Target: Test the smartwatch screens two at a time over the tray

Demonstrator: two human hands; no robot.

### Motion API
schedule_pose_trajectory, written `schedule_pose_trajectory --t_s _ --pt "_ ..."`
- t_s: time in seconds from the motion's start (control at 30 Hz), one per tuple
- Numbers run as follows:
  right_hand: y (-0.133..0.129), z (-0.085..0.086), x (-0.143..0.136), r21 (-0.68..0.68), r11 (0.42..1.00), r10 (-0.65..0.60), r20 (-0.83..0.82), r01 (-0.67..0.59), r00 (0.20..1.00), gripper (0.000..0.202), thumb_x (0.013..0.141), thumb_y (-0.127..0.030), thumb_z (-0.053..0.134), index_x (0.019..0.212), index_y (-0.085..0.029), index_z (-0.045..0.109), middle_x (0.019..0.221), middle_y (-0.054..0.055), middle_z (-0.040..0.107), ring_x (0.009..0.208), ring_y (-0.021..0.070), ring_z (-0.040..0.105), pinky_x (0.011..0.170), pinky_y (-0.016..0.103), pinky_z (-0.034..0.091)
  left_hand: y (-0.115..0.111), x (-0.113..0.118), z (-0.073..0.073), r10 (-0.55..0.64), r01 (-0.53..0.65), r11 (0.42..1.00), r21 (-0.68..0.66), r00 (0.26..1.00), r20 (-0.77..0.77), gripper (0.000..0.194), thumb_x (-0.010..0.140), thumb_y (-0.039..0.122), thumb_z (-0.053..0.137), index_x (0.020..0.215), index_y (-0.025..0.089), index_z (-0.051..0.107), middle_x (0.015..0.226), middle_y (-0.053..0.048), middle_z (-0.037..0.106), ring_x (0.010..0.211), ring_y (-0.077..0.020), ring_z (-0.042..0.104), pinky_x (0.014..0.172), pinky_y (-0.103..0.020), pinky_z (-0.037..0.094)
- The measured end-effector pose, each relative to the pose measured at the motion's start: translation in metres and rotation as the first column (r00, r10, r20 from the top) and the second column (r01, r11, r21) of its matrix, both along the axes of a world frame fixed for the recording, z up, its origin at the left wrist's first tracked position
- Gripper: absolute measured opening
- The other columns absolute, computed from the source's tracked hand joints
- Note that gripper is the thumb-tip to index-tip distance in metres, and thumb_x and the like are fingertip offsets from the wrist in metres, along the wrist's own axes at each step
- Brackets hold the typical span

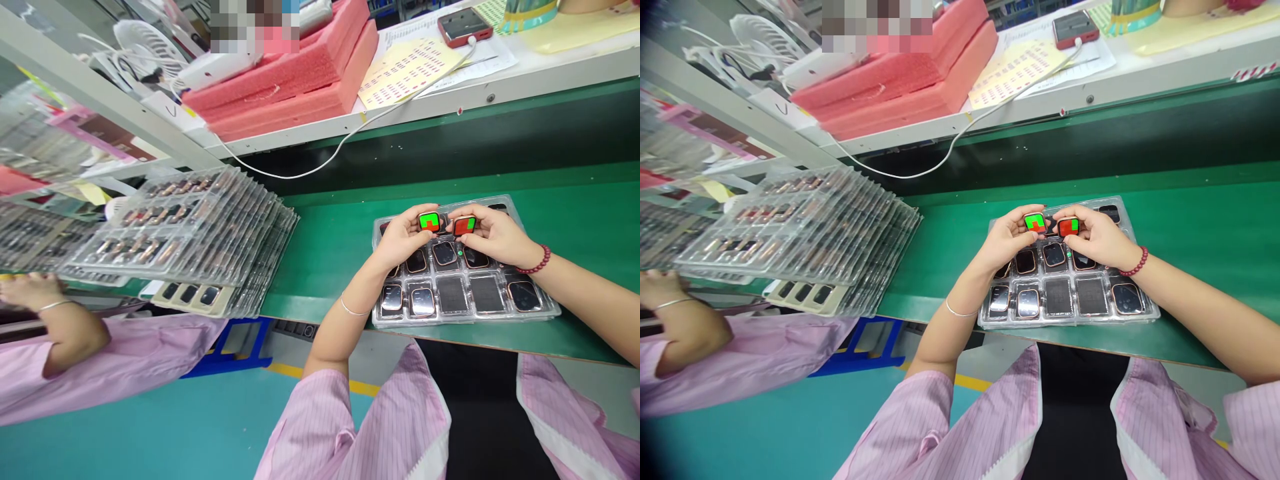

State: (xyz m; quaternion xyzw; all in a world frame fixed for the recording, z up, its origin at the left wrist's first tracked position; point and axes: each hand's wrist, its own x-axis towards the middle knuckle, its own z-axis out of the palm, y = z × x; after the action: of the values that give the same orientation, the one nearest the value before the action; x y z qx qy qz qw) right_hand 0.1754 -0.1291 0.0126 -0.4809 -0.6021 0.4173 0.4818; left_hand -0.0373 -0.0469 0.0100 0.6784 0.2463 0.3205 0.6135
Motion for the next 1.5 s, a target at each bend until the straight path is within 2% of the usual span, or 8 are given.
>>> schedule_pose_trajectory --t_s 0.27,0.43,0.67,0.8,0.93,1.13,1.4,1.5 --pt "-0.0014 0.0023 0.0012 0.009 1.000 0.012 0.026 -0.012 1.000 0.032 0.076 -0.028 0.077 0.107 -0.023 0.067 0.101 0.006 0.075 0.092 0.0258 0.072 0.083 0.041 0.061 -0.0002 -0.0008 0.0025 0.009 -0.009 1.000 -0.025 1.000 -0.010 0.052 0.078 0.031 0.078 0.127 0.018 0.063 0.118 -0.010 0.072 0.102 -0.0209 0.071 0.096 -0.038 0.056" --pt "-0.0006 0.0013 0.0023 0.033 0.999 -0.027 0.103 0.023 0.994 0.025 0.076 -0.030 0.077 0.100 -0.024 0.069 0.101 0.006 0.075 0.089 0.0262 0.070 0.081 0.041 0.061 -0.0008 -0.0002 0.0043 0.029 -0.029 1.000 -0.009 0.999 -0.015 0.043 0.083 0.044 0.075 0.115 0.017 0.066 0.110 -0.010 0.074 0.101 -0.0232 0.071 0.088 -0.037 0.058" --pt "-0.0009 0.0009 0.0007 0.011 1.000 -0.002 0.042 0.001 0.999 0.034 0.076 -0.026 0.075 0.110 -0.025 0.069 0.117 0.008 0.073 0.097 0.0268 0.071 0.081 0.040 0.062 -0.0013 -0.0001 0.0015 0.001 -0.001 1.000 0.009 1.000 -0.020 0.052 0.077 0.026 0.078 0.126 0.019 0.062 0.121 -0.009 0.071 0.108 -0.0207 0.069 0.096 -0.034 0.055" --pt "0.0001 0.0002 0.0001 0.011 1.000 -0.009 0.033 0.008 0.999 0.028 0.079 -0.025 0.071 0.107 -0.024 0.071 0.115 0.009 0.074 0.098 0.0271 0.072 0.086 0.044 0.062 0.0002 -0.0001 0.0000 -0.031 0.031 1.000 0.002 0.999 -0.015 0.048 0.081 0.027 0.074 0.125 0.018 0.061 0.124 -0.010 0.069 0.109 -0.0217 0.068 0.093 -0.036 0.056" --pt "0.0005 -0.0002 -0.0004 0.007 1.000 0.011 0.024 -0.011 1.000 0.035 0.076 -0.023 0.071 0.111 -0.024 0.071 0.119 0.009 0.073 0.103 0.0281 0.072 0.086 0.044 0.062 -0.0006 0.0001 0.0021 -0.007 0.008 1.000 0.014 1.000 -0.029 0.049 0.077 0.025 0.078 0.123 0.018 0.062 0.119 -0.009 0.071 0.106 -0.0209 0.070 0.094 -0.034 0.056" --pt "0.0010 -0.0002 -0.0009 0.038 0.999 0.004 0.030 -0.005 1.000 0.033 0.077 -0.021 0.069 0.110 -0.024 0.072 0.120 0.008 0.074 0.106 0.0272 0.072 0.094 0.045 0.060 -0.0024 0.0001 0.0047 -0.002 0.003 1.000 0.008 1.000 -0.026 0.046 0.077 0.030 0.079 0.117 0.017 0.063 0.113 -0.010 0.072 0.105 -0.0224 0.070 0.096 -0.036 0.054" --pt "-0.0012 0.0035 -0.0014 0.011 1.000 -0.013 0.045 0.012 0.999 0.024 0.079 -0.032 0.074 0.101 -0.023 0.075 0.108 0.008 0.077 0.092 0.0253 0.073 0.082 0.041 0.062 -0.0017 -0.0002 0.0041 -0.018 0.019 1.000 0.014 0.999 -0.033 0.049 0.076 0.033 0.082 0.118 0.017 0.063 0.115 -0.010 0.072 0.103 -0.0211 0.070 0.093 -0.034 0.054" --pt "-0.0016 0.0046 -0.0020 -0.018 1.000 -0.011 0.013 0.011 1.000 0.022 0.081 -0.037 0.074 0.098 -0.022 0.075 0.097 0.007 0.078 0.085 0.0233 0.073 0.073 0.037 0.063 -0.0019 0.0001 0.0040 -0.018 0.018 1.000 0.013 0.999 -0.026 0.048 0.078 0.036 0.080 0.118 0.017 0.063 0.113 -0.010 0.072 0.101 -0.0207 0.070 0.091 -0.034 0.055"
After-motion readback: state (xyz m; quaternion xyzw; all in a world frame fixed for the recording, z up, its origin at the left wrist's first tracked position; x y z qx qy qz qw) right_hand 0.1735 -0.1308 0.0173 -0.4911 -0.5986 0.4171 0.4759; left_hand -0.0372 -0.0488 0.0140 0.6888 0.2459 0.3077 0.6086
